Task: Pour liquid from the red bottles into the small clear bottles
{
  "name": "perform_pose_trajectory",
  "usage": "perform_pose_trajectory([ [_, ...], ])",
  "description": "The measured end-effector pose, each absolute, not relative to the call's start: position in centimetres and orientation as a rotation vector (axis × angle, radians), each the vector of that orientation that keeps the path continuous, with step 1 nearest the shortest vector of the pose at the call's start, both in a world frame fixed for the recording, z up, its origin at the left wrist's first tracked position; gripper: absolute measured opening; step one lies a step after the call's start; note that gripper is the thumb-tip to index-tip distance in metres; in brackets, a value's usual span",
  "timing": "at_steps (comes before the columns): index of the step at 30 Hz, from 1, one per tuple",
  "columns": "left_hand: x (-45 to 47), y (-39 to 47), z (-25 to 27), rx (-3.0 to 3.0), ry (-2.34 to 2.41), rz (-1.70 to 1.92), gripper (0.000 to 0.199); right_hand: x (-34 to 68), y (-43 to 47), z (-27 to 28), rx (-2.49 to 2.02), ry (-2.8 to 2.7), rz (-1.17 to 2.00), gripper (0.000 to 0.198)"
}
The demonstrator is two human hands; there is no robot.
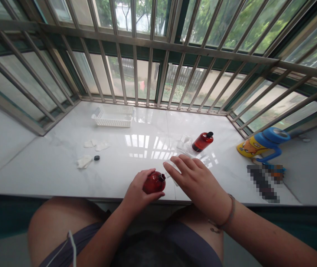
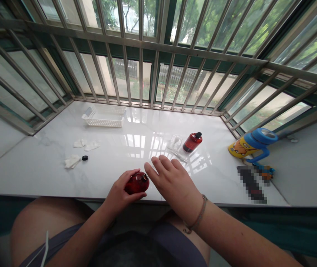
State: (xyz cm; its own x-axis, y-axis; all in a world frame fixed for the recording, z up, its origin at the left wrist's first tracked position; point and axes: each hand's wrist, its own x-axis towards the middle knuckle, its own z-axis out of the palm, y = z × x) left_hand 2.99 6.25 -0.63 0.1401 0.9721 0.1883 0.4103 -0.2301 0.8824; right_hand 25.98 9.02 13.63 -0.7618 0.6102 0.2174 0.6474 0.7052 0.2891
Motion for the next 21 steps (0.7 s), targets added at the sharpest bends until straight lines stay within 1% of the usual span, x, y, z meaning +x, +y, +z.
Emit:
perform_pose_trajectory([
  [21, 2.95, 6.27, -0.53, 1.719, 1.328, 1.059, 0.080, 26.01, 9.01, 13.87, -0.991, -2.781, -0.629, 0.045],
])
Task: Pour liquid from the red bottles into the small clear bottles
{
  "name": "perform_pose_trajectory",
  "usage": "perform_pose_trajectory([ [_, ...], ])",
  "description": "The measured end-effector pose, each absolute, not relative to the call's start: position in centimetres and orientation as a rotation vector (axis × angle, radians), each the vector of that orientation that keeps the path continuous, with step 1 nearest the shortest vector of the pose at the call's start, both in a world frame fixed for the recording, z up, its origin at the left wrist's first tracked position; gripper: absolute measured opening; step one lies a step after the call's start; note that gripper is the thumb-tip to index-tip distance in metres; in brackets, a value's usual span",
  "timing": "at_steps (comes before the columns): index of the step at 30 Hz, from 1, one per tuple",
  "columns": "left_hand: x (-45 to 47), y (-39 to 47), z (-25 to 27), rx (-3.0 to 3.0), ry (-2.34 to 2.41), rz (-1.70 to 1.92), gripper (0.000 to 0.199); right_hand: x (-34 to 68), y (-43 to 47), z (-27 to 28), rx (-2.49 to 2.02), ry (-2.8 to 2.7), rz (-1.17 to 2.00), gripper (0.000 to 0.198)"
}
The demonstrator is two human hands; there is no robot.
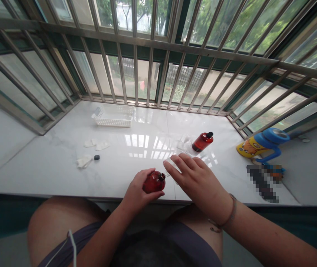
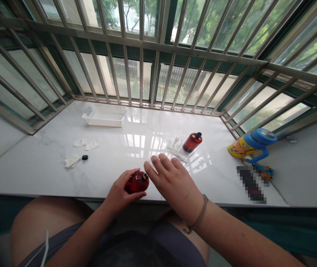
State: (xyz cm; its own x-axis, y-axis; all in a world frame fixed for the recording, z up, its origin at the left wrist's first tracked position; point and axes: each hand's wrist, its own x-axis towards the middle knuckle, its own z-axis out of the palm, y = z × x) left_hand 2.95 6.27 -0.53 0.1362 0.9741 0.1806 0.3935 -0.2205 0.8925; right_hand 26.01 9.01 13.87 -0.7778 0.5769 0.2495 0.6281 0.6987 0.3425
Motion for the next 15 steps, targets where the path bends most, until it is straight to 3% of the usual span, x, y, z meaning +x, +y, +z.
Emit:
perform_pose_trajectory([
  [15, 2.86, 6.35, -0.89, 1.726, 1.323, 1.066, 0.080, 26.00, 8.93, 14.08, -0.973, -2.783, -0.663, 0.046],
])
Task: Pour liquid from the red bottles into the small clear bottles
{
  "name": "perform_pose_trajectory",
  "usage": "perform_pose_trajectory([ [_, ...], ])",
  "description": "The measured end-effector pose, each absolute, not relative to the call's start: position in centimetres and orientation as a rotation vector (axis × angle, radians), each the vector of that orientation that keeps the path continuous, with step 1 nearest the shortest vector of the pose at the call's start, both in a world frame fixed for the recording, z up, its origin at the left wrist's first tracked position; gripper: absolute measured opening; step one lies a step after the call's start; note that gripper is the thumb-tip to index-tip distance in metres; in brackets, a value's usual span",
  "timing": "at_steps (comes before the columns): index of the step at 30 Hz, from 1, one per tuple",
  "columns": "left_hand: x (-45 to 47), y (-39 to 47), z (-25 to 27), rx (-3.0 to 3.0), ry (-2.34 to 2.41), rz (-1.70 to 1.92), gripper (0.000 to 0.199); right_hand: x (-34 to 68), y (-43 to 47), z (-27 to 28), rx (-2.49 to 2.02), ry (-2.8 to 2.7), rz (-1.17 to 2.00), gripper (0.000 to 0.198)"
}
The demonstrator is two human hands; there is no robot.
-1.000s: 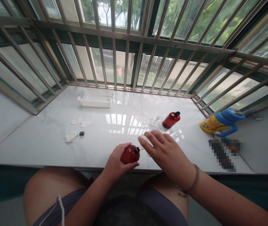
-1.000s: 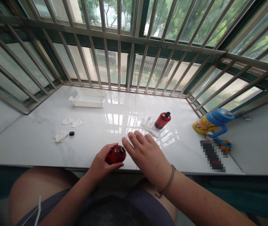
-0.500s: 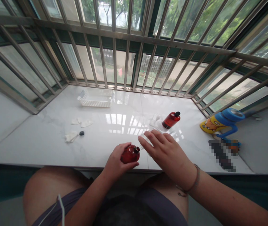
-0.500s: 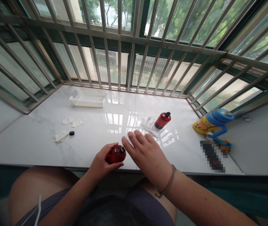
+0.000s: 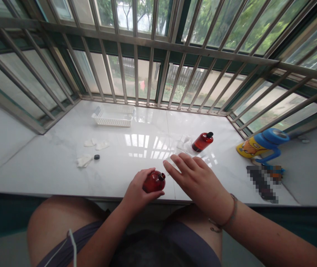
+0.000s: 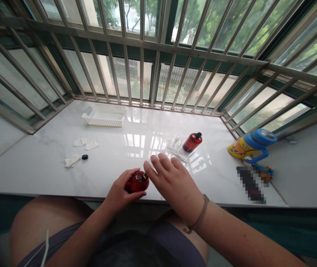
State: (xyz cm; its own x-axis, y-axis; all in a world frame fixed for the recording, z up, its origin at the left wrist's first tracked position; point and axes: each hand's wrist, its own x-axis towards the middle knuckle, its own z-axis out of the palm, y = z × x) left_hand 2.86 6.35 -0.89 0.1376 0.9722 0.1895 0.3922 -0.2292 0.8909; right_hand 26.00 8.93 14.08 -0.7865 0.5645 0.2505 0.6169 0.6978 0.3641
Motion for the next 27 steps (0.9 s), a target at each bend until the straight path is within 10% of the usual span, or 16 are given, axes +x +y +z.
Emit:
perform_pose_trajectory([
  [27, 2.94, 6.39, -0.58, 1.725, 1.324, 1.084, 0.080, 25.82, 9.06, 14.53, -0.897, -2.811, -0.681, 0.046],
])
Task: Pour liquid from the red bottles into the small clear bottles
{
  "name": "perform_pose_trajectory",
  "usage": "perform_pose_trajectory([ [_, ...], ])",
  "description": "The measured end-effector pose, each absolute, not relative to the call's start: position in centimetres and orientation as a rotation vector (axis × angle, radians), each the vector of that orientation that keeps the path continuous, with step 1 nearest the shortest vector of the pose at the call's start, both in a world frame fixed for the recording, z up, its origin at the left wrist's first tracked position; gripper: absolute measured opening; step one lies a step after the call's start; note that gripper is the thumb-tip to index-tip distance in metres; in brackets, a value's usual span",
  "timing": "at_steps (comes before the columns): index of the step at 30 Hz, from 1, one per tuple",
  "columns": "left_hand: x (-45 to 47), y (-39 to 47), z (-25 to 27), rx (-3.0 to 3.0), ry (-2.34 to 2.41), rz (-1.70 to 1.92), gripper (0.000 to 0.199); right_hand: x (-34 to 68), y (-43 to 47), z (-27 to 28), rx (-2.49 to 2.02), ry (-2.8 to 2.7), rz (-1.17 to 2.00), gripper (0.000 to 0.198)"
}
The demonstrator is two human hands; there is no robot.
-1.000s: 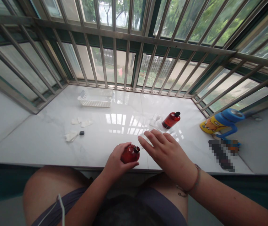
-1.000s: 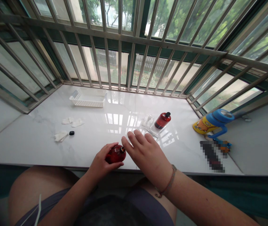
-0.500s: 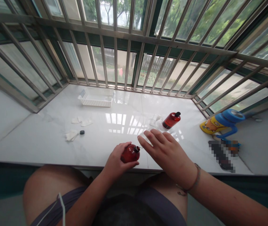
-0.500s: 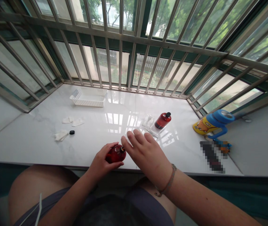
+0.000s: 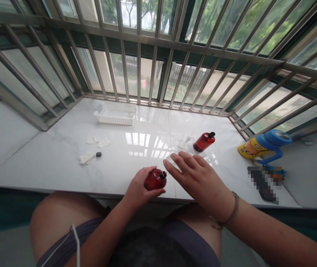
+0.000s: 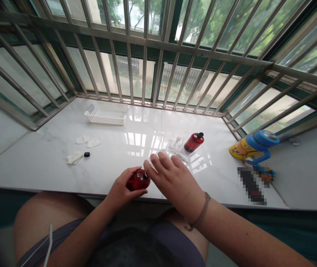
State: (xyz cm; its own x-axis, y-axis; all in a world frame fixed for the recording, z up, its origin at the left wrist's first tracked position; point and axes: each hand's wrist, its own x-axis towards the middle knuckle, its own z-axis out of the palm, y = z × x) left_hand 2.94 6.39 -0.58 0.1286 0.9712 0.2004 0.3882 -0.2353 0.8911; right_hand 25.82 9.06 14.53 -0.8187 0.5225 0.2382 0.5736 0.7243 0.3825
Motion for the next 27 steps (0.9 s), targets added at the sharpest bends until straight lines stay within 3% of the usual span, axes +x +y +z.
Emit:
perform_pose_trajectory([
  [27, 2.95, 6.34, -0.66, 1.704, 1.301, 1.089, 0.081, 25.43, 9.33, 14.23, -0.807, -2.832, -0.658, 0.044],
])
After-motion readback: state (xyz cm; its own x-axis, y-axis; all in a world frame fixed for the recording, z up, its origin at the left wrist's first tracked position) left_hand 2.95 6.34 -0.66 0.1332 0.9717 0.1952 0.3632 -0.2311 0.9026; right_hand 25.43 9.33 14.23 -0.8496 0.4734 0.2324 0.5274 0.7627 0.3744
